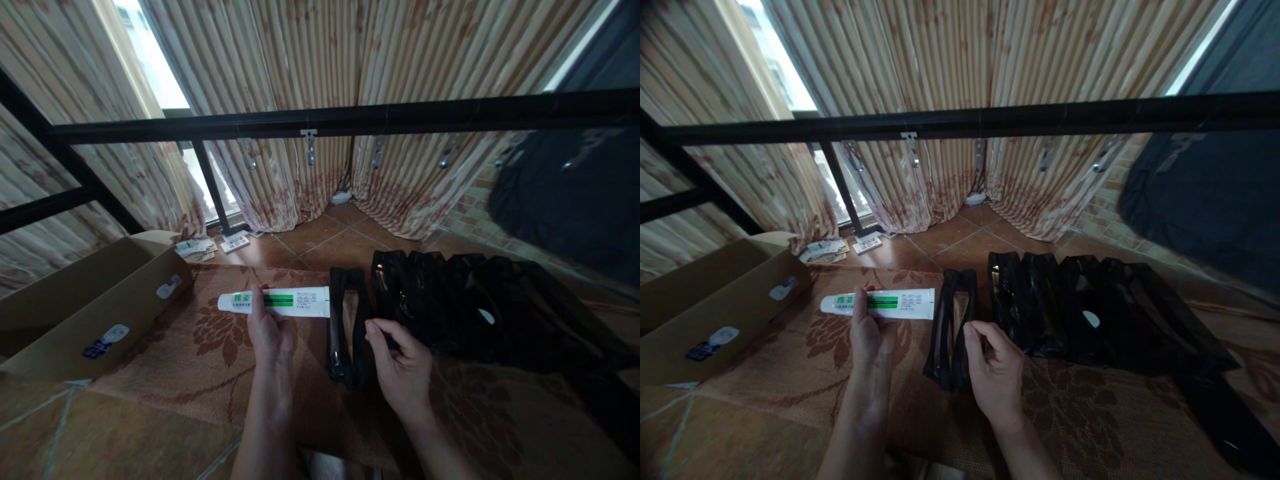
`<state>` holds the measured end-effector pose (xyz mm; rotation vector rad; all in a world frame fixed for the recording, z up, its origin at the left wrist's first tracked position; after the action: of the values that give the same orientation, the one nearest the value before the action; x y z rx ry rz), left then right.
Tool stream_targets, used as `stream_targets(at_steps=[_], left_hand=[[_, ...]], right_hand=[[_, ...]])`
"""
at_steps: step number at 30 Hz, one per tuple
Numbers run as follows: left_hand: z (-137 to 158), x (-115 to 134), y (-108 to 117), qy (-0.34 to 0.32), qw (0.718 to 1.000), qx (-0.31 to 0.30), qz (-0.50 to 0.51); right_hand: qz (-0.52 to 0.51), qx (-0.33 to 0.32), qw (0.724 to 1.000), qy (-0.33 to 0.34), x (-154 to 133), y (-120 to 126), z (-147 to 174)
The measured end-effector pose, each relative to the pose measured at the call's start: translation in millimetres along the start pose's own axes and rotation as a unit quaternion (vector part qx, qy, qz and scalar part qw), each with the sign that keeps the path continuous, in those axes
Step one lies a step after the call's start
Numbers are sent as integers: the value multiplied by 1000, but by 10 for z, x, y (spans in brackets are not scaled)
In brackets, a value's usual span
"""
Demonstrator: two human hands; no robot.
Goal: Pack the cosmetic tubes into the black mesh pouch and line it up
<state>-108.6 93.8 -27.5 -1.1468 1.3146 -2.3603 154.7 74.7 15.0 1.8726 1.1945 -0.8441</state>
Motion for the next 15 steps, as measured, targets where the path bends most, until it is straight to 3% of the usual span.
stream_targets(at_steps=[15], left_hand=[[-32, 3, 16, -12, 1000, -9, -11]], right_hand=[[6, -4, 1000, 5, -7, -5, 1]])
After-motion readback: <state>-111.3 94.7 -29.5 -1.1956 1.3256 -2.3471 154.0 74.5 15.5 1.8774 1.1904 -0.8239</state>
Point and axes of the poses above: each hand's wrist, its own z-axis away from the middle knuckle, its own y-axis out of the back of the hand, x = y × z, the point moved 9 cm from there along -z, towards the middle knuckle, and after that the axes turned 1 degree about y, right-handed, at the moved point
